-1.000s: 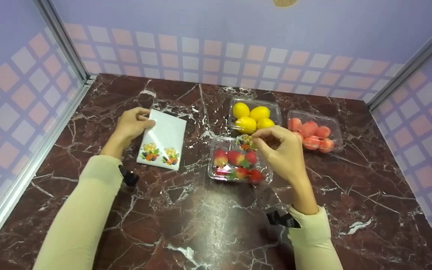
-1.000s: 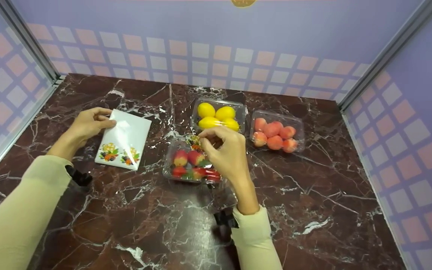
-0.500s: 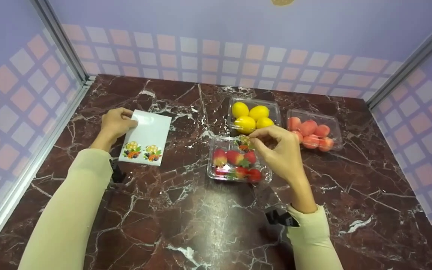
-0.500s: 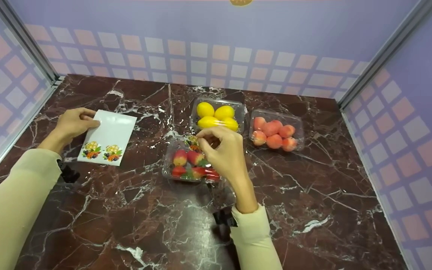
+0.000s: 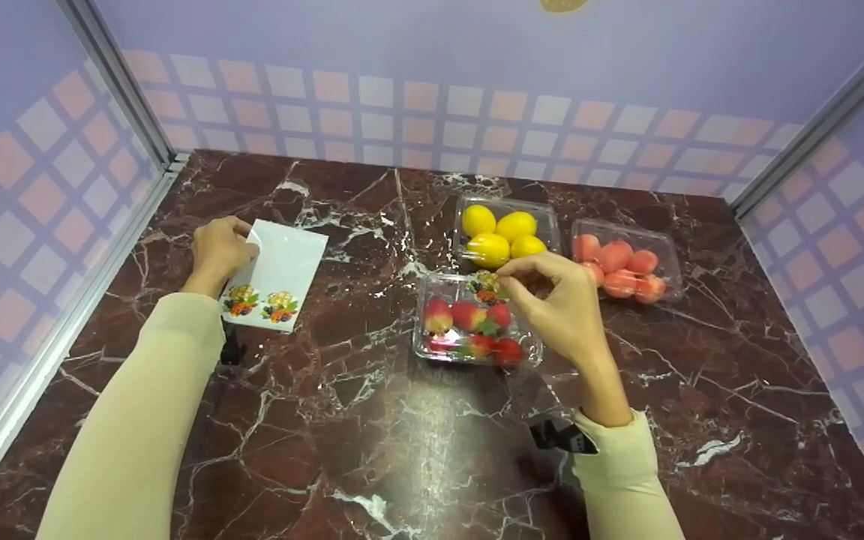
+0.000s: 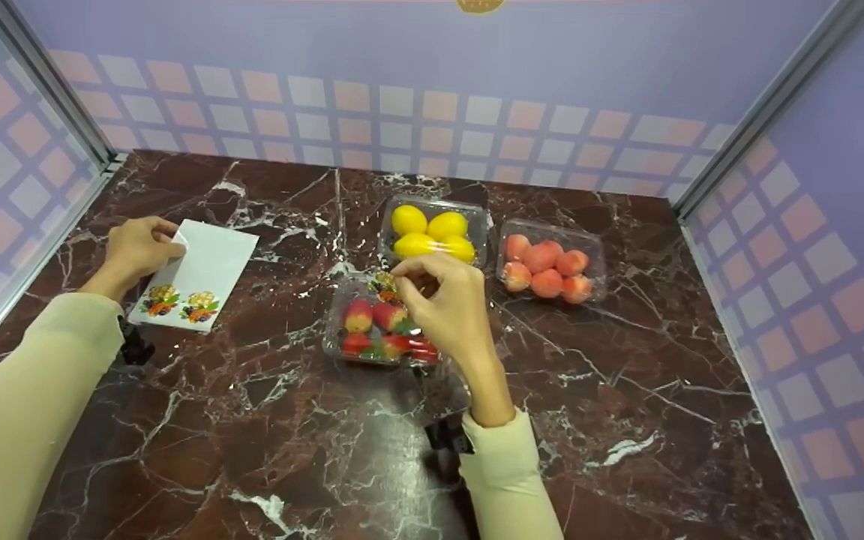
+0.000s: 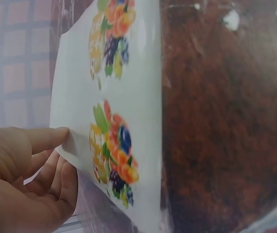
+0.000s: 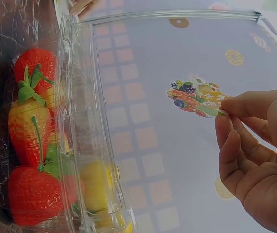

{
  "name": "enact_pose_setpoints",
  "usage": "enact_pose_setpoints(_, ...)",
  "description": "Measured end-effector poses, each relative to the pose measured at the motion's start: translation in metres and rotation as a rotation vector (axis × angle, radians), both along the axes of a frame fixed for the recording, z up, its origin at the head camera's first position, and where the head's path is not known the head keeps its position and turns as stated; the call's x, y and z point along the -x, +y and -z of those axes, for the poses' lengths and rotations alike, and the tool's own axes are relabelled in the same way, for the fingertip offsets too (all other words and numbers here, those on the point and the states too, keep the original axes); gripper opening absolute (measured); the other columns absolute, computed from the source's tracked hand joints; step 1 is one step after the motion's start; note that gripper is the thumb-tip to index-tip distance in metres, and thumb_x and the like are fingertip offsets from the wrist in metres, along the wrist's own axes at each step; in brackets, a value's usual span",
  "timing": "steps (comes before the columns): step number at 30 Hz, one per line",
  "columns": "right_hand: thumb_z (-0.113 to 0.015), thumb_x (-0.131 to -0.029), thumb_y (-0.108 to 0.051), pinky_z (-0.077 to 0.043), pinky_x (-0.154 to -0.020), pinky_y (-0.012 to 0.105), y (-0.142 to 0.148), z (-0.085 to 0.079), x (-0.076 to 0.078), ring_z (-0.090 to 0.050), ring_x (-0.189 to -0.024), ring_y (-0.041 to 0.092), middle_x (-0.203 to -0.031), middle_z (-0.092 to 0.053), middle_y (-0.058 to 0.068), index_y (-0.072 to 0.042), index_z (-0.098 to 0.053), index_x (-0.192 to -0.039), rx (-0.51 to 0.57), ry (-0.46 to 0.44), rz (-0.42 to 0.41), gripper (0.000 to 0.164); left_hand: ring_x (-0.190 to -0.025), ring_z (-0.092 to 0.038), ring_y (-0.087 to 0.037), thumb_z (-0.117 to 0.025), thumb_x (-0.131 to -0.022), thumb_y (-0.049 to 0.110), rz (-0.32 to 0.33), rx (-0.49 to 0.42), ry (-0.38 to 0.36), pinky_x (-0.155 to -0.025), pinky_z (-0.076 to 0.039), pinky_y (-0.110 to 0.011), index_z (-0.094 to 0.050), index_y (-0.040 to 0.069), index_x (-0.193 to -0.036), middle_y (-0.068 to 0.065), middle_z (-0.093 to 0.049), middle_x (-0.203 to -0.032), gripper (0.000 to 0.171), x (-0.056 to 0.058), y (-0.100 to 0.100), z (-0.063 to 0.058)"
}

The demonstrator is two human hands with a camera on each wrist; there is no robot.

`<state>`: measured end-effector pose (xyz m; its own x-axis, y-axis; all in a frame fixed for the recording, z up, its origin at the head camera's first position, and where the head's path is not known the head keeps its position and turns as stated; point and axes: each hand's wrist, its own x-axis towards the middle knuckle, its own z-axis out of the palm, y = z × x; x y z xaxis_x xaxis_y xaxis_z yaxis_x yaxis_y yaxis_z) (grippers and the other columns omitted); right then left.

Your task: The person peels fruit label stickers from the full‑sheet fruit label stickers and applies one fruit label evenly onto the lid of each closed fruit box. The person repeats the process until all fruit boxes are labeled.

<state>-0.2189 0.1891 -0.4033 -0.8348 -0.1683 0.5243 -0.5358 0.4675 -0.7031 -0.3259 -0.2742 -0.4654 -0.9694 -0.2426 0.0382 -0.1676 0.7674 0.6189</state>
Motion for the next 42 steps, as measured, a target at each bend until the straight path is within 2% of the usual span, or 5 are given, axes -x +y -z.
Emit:
enact_pose_setpoints(17, -0.078, -0.092, -0.002, -0.057, -0.067, 0.02, -0.002, 0.0, 0.002, -0.069, -0.074, 0.014, -0.093, -0.079, 0.004, -0.008, -0.082, -0.095, -0.001, -0.03, -0.02, 0.008, -0.121, -0.057, -0.055, -0.06, -0.089, 0.005, -0.067, 0.023, 0.024, -0.106, -0.044, -0.066, -0.065, -0.009, -0.129, -0.032, -0.066, -0.119, 0.043, -0.004, -0.009, 0.01)
enact_pose_setpoints(22, -0.08, -0.093, -0.004, -0.056, -0.067, 0.019, 0.003, 0.0, 0.004, -0.069, -0.074, 0.014, -0.094, -0.079, 0.006, -0.01, -0.082, -0.096, -0.01, -0.057, -0.007, 0.007, -0.123, -0.057, -0.051, -0.062, -0.093, 0.009, -0.054, 0.015, 0.121, -0.109, -0.042, -0.063, -0.067, -0.007, -0.126, -0.032, -0.066, -0.121, 0.037, -0.003, 0.004, 0.0)
enact_pose_setpoints(27, -0.081, -0.092, -0.004, -0.056, -0.067, 0.02, 0.01, -0.001, 0.004, -0.069, -0.074, 0.015, -0.095, -0.08, 0.005, -0.011, -0.083, -0.096, -0.02, -0.1, 0.007, 0.008, -0.108, -0.069, -0.039, -0.071, -0.095, 0.011, -0.025, -0.064, 0.244, -0.102, -0.049, -0.053, -0.072, 0.001, -0.123, -0.022, -0.076, -0.112, 0.029, 0.0, 0.036, -0.018)
enact_pose_setpoints(33, -0.079, -0.093, -0.005, -0.056, -0.069, 0.02, 0.017, -0.002, 0.003, -0.068, -0.075, 0.016, -0.095, -0.08, 0.001, -0.013, -0.083, -0.096, -0.048, -0.146, -0.001, 0.01, -0.104, -0.074, -0.031, -0.072, -0.098, 0.011, 0.106, -0.243, 0.251, -0.094, -0.061, -0.042, -0.07, 0.006, -0.13, -0.016, -0.077, -0.114, 0.033, -0.01, 0.09, -0.045)
enact_pose_setpoints(42, -0.079, -0.094, -0.005, -0.056, -0.068, 0.02, 0.019, 0.0, 0.005, -0.07, -0.075, 0.015, -0.095, -0.08, 0.0, -0.013, -0.083, -0.098, -0.039, -0.172, -0.035, 0.01, -0.1, -0.073, -0.023, -0.07, -0.101, 0.013, 0.388, -0.384, 0.242, -0.092, -0.06, -0.033, -0.069, 0.008, -0.13, -0.009, -0.077, -0.111, 0.03, -0.052, 0.164, -0.075)
